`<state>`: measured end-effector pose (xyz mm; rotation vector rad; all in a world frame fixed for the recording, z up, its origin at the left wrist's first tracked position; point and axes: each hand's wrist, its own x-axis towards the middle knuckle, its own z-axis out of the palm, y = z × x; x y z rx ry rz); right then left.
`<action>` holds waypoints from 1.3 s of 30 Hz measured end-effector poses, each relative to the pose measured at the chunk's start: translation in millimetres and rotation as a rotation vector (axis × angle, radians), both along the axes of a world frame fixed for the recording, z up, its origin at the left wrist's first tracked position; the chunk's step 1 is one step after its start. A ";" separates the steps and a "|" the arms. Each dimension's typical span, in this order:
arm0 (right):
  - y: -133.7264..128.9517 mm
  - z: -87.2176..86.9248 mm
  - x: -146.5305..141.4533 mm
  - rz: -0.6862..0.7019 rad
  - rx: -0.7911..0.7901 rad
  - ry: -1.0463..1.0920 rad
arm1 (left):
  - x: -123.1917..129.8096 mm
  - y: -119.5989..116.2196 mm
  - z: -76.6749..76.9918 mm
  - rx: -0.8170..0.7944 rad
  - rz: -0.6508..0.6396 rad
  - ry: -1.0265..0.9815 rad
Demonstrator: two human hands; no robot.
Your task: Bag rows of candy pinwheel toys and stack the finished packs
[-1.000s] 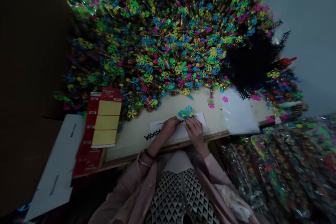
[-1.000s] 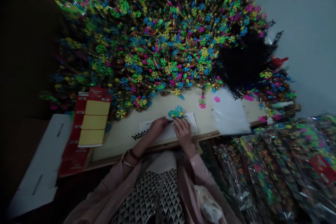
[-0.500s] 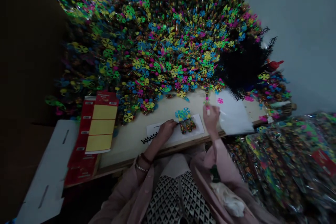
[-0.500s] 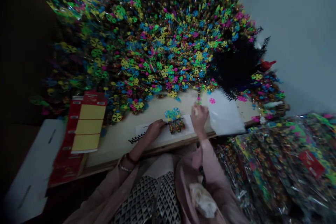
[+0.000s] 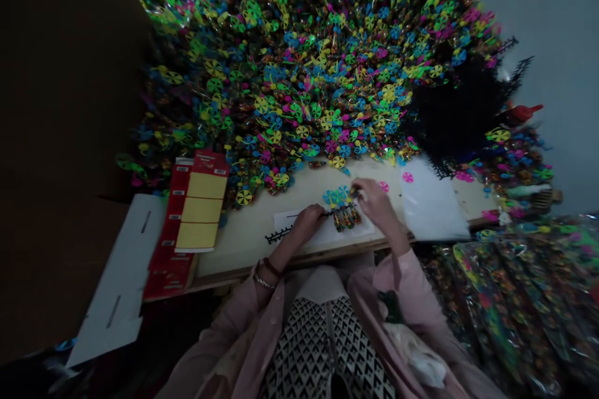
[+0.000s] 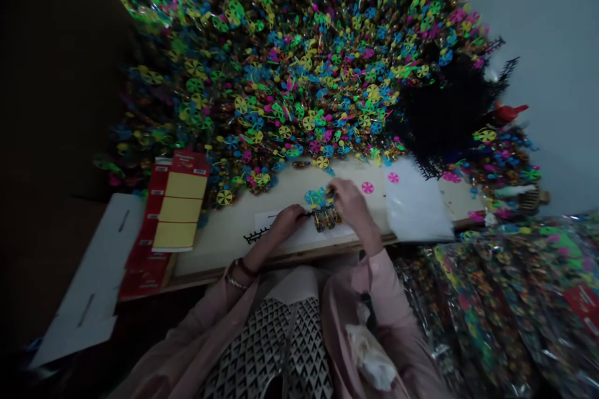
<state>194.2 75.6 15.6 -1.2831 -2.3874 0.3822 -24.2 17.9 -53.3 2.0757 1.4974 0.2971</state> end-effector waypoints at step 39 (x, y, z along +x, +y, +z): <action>-125.7 -78.7 -66.6 -0.296 0.130 0.046 | -7.8 -41.3 12.5 -0.056 0.043 -0.051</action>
